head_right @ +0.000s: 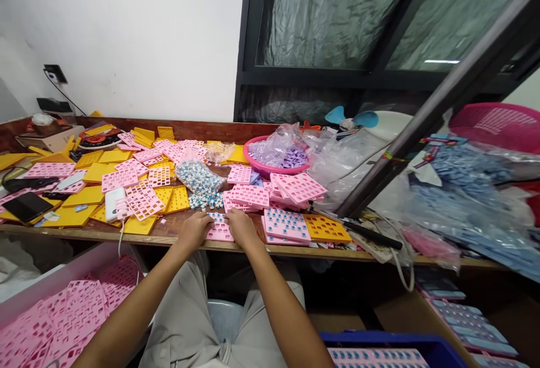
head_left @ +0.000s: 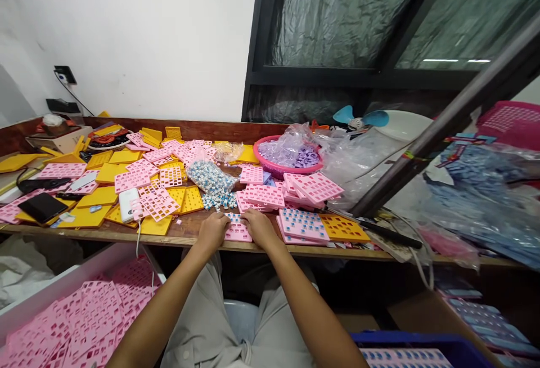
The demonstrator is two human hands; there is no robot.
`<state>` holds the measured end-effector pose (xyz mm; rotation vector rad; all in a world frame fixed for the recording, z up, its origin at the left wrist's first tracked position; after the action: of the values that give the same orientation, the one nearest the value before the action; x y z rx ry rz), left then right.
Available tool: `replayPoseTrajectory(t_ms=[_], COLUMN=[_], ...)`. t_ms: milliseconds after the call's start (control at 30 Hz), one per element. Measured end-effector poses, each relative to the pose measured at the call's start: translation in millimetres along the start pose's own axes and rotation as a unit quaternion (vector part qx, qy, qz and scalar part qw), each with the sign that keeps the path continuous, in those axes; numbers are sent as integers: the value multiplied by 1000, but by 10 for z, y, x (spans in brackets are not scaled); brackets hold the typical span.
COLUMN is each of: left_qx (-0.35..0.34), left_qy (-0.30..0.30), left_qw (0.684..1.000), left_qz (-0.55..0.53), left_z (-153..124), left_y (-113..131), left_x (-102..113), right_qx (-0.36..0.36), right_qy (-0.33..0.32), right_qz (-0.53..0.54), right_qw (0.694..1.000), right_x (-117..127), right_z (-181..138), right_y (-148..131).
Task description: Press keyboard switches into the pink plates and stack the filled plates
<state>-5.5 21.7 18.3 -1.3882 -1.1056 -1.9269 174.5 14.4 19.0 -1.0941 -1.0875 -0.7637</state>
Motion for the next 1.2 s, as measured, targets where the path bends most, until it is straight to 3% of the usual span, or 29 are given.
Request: replayPoseTrajectory(t_ms=[133, 333, 533, 733, 933, 1100, 1200], left_qx=[15, 19, 16, 50, 39, -3, -29], left_qy=[39, 81, 91, 105, 92, 92, 95], left_qw=[998, 996, 996, 993, 995, 988, 986], left_qz=[-43, -43, 10, -22, 25, 121, 137], left_z=[-21, -80, -117, -125, -105, -176, -272], left_y=[9, 14, 71, 70, 88, 169, 241], left_x=[-62, -77, -81, -80, -75, -116, -130], right_qx=[-9, -14, -23, -1, 26, 32, 44], right_qy=[-88, -112, -52, -6, 13, -115, -131], right_qz=[-105, -181, -164, -113, -35, -76, -74], right_qw=[991, 977, 985, 994, 999, 990, 988], right_x=[161, 214, 40, -53, 164, 167, 130], right_z=[90, 120, -32, -128, 364, 914, 1042], right_y=[-109, -219, -223, -119, -159, -333, -355])
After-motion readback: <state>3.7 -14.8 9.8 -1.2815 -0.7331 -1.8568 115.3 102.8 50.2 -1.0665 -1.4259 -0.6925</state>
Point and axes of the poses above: each hand's wrist, its own z-axis towards the middle knuckle, its own x-axis out of the back of the hand, y = z × x, the point moved 3 cm from there along z, towards the middle knuckle, and after that the axes turned 10 degrees about -y, right-handed, at the moved point
